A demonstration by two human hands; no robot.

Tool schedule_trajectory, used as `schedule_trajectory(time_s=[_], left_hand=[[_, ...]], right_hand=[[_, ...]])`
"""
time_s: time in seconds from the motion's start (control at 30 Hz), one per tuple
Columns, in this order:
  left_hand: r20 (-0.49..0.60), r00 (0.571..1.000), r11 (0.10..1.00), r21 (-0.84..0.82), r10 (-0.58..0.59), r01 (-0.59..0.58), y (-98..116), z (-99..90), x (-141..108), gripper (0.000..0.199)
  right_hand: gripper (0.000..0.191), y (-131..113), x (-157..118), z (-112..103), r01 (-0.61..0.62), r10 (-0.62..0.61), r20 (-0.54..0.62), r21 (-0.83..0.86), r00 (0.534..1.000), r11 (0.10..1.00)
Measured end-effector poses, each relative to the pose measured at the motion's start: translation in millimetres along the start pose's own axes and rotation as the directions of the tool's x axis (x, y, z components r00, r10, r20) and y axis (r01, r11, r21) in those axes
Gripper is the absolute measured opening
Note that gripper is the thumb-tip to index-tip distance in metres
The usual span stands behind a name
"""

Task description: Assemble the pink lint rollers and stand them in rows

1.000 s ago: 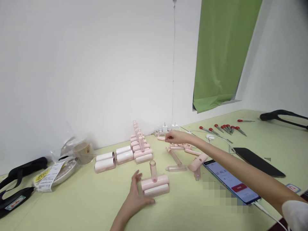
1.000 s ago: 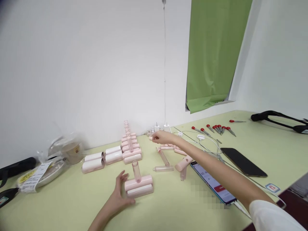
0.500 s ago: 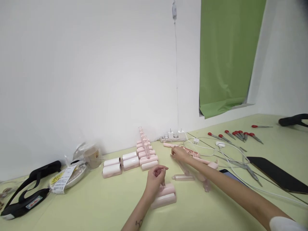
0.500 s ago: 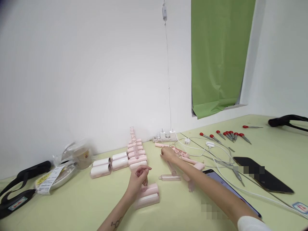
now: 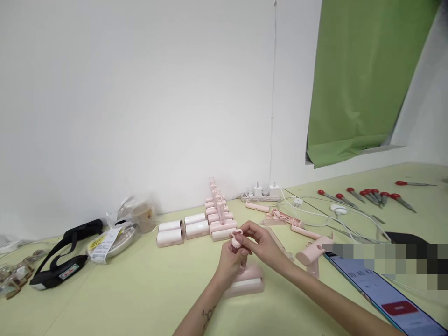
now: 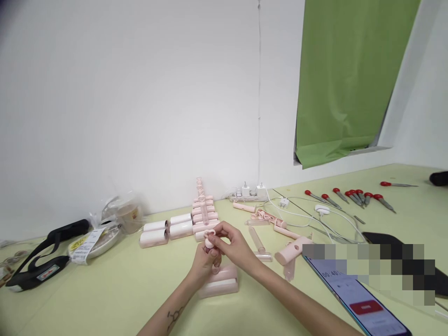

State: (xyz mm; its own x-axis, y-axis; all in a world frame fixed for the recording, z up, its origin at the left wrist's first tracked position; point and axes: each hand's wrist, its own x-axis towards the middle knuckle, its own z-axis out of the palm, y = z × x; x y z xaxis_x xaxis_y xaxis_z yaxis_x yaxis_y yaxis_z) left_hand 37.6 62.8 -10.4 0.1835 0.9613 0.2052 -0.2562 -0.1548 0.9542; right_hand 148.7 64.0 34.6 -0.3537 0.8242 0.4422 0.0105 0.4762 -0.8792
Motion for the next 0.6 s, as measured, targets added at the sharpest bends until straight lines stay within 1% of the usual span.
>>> schedule_trajectory(time_s=[0.07,0.2,0.3,0.37,0.4,0.5,0.6], left_hand=[[0.004,1.0,1.0,-0.01,-0.005,0.005,-1.9,-1.3,-0.4,0.055],[0.005,0.999,0.997,-0.052,-0.054,0.054,-1.2,-0.3,-2.1,0.061],[-0.006,0.994,0.988,-0.108,-0.11,0.109,4.4,4.1,-3.2,0.067],[-0.025,0.991,0.981,-0.144,-0.134,0.129,8.6,7.0,-3.5,0.068],[-0.037,0.989,0.976,-0.169,-0.143,0.135,10.1,8.1,-3.7,0.068],[-0.07,0.982,0.954,-0.259,-0.174,0.15,10.6,9.4,-4.4,0.066],[-0.11,0.979,0.946,-0.296,-0.174,0.135,5.6,10.5,-4.6,0.064]], right_hand=[[0.022,0.1,-0.7,-0.5,0.009,-0.009,0.0,-0.033,1.0,0.999],[0.021,-4.8,-1.1,-5.7,0.004,0.004,0.067,-0.114,0.998,0.994],[0.021,-7.2,0.8,-7.1,-0.037,0.05,0.15,-0.091,0.987,0.995],[0.024,-5.1,3.3,-5.7,-0.062,0.075,0.2,-0.07,0.977,0.996],[0.027,-3.0,4.4,-4.3,-0.062,0.075,0.207,-0.068,0.975,0.996],[0.03,5.3,4.7,2.4,-0.041,0.052,0.156,-0.076,0.986,0.996],[0.028,12.4,0.4,10.3,-0.073,0.076,0.102,-0.032,0.992,0.997]])
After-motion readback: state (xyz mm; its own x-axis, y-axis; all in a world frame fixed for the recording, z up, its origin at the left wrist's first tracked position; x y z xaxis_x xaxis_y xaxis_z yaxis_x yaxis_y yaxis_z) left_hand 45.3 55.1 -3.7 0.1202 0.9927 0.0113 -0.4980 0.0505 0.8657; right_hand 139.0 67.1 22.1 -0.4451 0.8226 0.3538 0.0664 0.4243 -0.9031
